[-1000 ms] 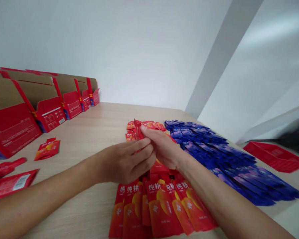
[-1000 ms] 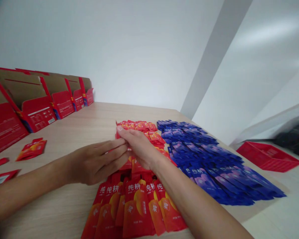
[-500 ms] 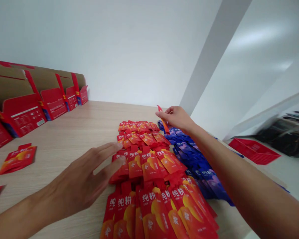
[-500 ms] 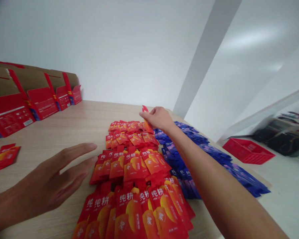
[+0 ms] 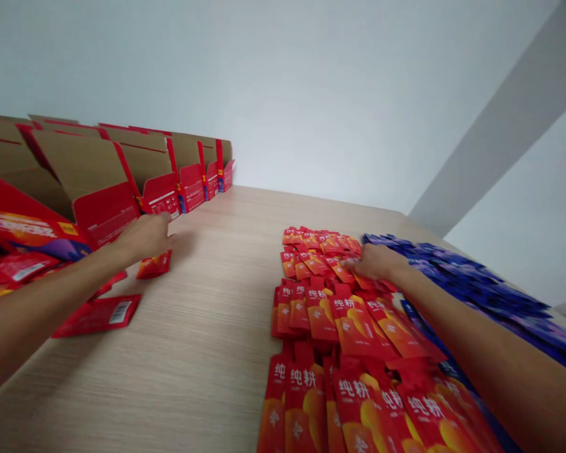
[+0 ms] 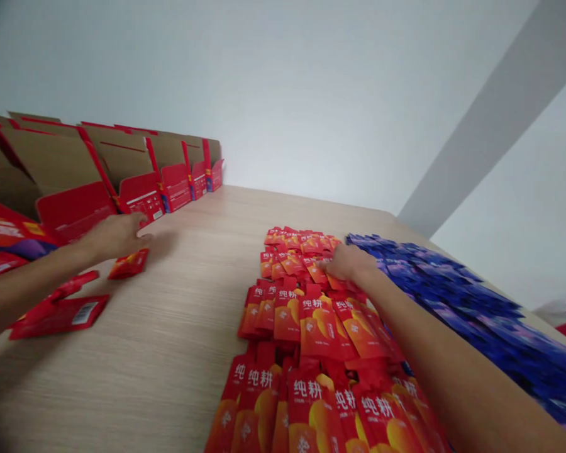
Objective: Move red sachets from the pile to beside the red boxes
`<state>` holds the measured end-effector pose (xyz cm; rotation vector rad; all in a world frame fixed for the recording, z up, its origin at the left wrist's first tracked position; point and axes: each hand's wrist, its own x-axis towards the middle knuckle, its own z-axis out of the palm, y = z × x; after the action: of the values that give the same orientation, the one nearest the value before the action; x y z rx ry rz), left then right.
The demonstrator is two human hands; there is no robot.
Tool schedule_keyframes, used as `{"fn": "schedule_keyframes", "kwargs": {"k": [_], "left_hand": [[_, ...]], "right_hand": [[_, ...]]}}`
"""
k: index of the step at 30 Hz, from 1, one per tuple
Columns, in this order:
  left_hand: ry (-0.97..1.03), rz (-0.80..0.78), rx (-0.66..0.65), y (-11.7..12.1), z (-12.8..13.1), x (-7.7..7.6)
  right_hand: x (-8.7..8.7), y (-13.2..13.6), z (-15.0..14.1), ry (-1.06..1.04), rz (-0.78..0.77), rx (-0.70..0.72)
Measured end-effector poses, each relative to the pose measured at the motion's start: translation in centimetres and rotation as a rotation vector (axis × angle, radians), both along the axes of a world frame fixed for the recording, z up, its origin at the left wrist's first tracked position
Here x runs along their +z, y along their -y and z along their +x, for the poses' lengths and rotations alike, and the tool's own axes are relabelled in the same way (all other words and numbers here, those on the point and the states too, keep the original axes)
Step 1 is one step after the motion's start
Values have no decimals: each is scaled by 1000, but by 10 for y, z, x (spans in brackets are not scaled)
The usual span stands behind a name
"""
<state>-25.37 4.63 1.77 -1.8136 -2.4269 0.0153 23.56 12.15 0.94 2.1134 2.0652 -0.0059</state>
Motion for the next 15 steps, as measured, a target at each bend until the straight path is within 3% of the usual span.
{"fn": "schedule_keyframes", "kwargs": {"k": [6, 11, 15], "left_hand": [[100, -193, 79, -25, -14, -32], [241, -169, 11, -33, -34, -45], [383, -104, -20, -32, -44, -48]], "right_hand": [[7, 4, 4, 4, 32, 25], [14, 11, 16, -1, 121, 52], [22, 32, 28, -20, 214, 60]]}}
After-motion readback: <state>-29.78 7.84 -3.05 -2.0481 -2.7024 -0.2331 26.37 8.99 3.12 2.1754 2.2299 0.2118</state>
